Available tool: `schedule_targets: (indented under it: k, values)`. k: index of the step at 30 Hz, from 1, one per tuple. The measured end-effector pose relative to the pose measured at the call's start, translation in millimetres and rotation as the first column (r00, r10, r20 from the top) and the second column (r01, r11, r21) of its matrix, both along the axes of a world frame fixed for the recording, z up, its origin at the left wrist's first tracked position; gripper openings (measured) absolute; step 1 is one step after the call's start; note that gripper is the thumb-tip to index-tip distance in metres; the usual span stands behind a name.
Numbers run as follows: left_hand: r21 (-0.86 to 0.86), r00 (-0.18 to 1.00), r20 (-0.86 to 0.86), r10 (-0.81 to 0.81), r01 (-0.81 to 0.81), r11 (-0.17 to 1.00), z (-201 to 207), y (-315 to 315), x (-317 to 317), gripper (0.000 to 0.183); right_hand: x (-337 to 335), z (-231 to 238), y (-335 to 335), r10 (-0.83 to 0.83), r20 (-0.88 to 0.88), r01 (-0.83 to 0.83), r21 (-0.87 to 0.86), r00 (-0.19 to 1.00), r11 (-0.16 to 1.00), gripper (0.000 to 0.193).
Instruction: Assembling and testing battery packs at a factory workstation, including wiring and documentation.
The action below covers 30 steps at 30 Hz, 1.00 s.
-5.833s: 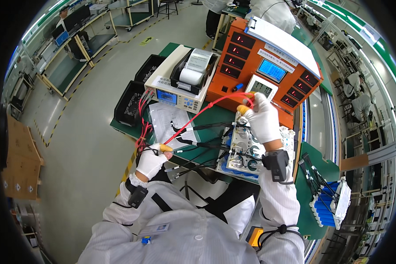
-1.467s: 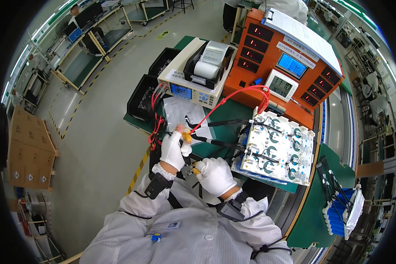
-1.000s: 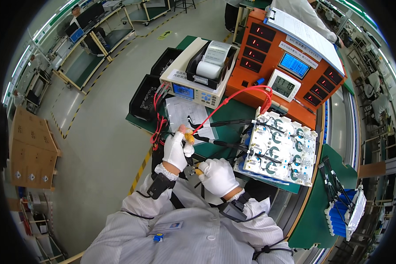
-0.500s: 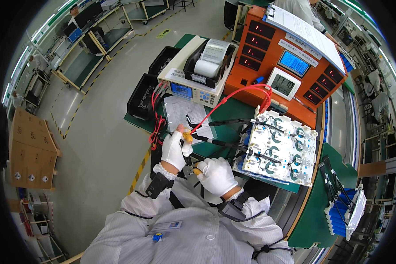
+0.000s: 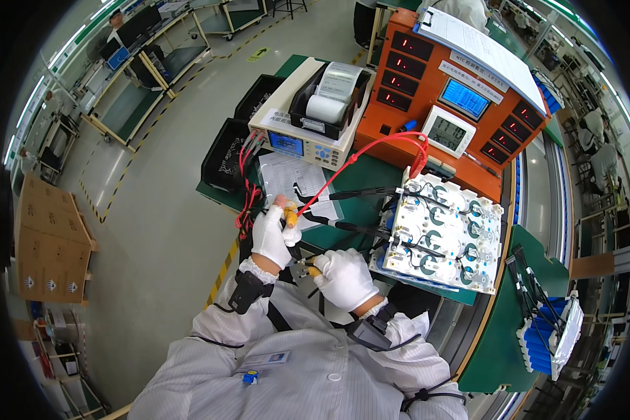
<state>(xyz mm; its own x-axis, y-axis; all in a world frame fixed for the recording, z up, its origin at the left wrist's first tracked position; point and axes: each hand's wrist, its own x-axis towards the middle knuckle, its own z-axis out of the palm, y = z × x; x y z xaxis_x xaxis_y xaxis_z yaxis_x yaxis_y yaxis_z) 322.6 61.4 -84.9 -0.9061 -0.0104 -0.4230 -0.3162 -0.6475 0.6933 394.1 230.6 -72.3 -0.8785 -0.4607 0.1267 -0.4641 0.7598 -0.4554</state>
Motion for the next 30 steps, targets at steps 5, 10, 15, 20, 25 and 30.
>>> schedule_targets:
  k: [5, 10, 15, 20, 25, 30]
  values:
    - [0.01, 0.999, 0.041, 0.034, -0.035, 0.999, 4.6, -2.9, -2.8, 0.037, -0.4, 0.6, 0.7, -0.009, 0.007, 0.009, -0.021, 1.0, 1.0, 0.016]
    - [0.035, 0.998, 0.027, 0.062, -0.063, 0.997, 0.6, -5.6, -5.7, 0.032, -0.1, 2.6, 0.9, -0.016, -0.004, 0.016, -0.023, 1.0, 1.0, 0.017]
    - [0.073, 0.997, 0.009, 0.071, -0.071, 0.995, -0.5, -5.5, -4.8, 0.032, 1.2, 0.7, 2.1, -0.018, -0.015, 0.017, -0.028, 1.0, 0.999, 0.018]
    - [0.081, 0.996, 0.021, 0.082, -0.084, 0.993, -1.0, -4.0, -2.5, 0.031, 4.6, 3.7, 2.4, -0.036, -0.015, 0.036, -0.019, 0.999, 0.999, 0.018]
    - [0.09, 0.995, 0.028, 0.094, -0.096, 0.991, -3.3, -4.3, -2.6, 0.03, 7.0, 7.0, 2.3, -0.052, -0.027, 0.052, -0.024, 0.998, 0.998, 0.018]
    - [0.103, 0.994, 0.036, 0.1, -0.103, 0.989, -3.0, -4.3, -2.3, 0.031, 8.1, 7.6, 1.9, -0.056, -0.019, 0.056, -0.02, 0.998, 0.998, 0.018]
